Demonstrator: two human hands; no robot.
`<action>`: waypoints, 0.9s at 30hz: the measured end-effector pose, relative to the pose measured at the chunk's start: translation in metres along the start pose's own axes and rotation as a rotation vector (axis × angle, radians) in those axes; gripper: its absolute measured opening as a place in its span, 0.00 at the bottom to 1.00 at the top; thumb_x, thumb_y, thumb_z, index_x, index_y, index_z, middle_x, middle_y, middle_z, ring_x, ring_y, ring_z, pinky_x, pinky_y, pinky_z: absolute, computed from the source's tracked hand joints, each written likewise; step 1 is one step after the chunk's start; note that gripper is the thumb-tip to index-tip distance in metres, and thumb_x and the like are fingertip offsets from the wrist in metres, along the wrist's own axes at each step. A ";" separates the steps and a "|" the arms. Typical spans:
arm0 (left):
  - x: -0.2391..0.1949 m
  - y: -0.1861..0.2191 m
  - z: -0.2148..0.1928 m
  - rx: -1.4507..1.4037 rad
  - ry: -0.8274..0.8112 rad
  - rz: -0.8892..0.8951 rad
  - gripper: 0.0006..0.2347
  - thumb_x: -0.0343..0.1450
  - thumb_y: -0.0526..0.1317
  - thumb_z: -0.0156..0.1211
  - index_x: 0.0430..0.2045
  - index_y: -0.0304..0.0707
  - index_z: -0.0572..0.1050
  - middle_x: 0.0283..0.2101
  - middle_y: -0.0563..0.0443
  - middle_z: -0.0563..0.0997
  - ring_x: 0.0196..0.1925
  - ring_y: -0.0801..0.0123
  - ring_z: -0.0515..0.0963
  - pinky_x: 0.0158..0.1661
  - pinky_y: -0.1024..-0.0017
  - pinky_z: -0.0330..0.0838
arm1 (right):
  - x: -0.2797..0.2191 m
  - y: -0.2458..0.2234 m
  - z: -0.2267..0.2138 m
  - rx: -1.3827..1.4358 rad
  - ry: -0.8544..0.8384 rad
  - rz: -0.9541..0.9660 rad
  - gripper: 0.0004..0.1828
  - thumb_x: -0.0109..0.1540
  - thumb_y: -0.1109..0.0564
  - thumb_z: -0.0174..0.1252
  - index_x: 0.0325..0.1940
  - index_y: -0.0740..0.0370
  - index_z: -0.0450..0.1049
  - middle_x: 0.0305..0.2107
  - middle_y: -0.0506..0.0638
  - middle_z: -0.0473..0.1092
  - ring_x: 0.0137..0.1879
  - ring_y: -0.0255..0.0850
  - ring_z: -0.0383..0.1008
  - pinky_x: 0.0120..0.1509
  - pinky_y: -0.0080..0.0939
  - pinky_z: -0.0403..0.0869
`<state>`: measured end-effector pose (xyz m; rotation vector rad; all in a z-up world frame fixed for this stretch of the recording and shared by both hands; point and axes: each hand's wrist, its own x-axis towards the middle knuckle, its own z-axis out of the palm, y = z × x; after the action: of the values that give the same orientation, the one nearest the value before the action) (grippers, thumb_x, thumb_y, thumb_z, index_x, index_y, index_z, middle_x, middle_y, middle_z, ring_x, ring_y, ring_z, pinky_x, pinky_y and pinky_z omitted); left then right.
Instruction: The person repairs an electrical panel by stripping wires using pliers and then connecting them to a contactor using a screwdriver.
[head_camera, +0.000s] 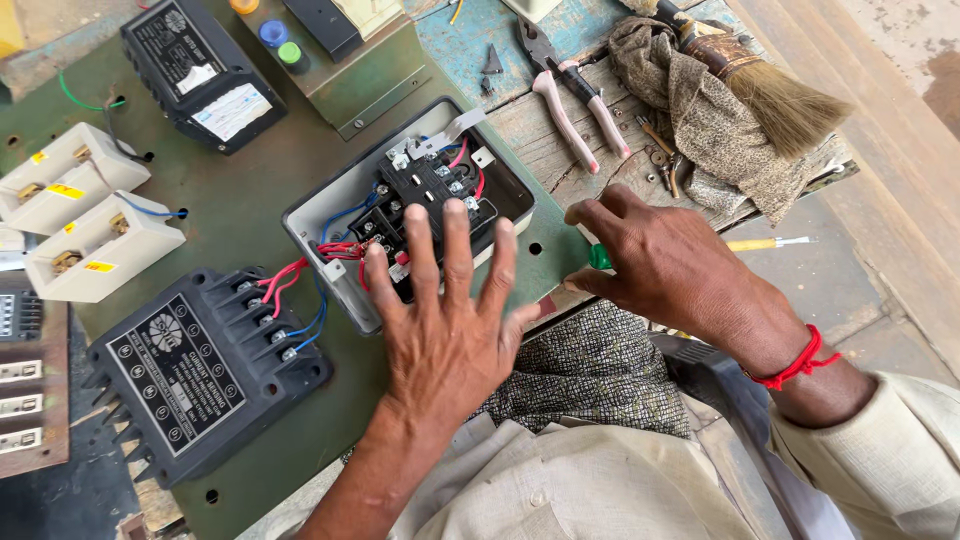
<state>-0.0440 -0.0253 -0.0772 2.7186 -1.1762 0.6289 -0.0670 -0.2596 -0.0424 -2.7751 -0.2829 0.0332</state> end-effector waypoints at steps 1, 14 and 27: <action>0.002 -0.002 0.000 0.052 -0.005 -0.014 0.28 0.74 0.54 0.59 0.67 0.40 0.68 0.71 0.32 0.60 0.73 0.35 0.55 0.65 0.30 0.49 | 0.000 -0.001 0.001 0.003 -0.012 0.016 0.31 0.53 0.46 0.69 0.56 0.61 0.71 0.38 0.57 0.72 0.36 0.56 0.77 0.39 0.54 0.76; 0.045 0.021 0.013 0.388 0.031 0.033 0.16 0.71 0.42 0.53 0.47 0.29 0.75 0.43 0.45 0.73 0.41 0.60 0.68 0.43 0.62 0.63 | 0.001 0.002 0.005 0.132 0.005 -0.028 0.19 0.57 0.51 0.67 0.48 0.61 0.76 0.39 0.55 0.73 0.34 0.53 0.77 0.36 0.53 0.76; 0.057 0.005 0.023 0.207 0.244 0.080 0.13 0.81 0.44 0.57 0.25 0.43 0.71 0.29 0.54 0.66 0.36 0.65 0.66 0.43 0.62 0.60 | -0.006 0.021 0.009 0.127 0.045 -0.035 0.11 0.60 0.55 0.64 0.41 0.64 0.76 0.37 0.55 0.72 0.32 0.47 0.76 0.33 0.49 0.76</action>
<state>-0.0049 -0.0733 -0.0746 2.6646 -1.2232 1.1149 -0.0696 -0.2769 -0.0579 -2.6402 -0.3072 -0.0198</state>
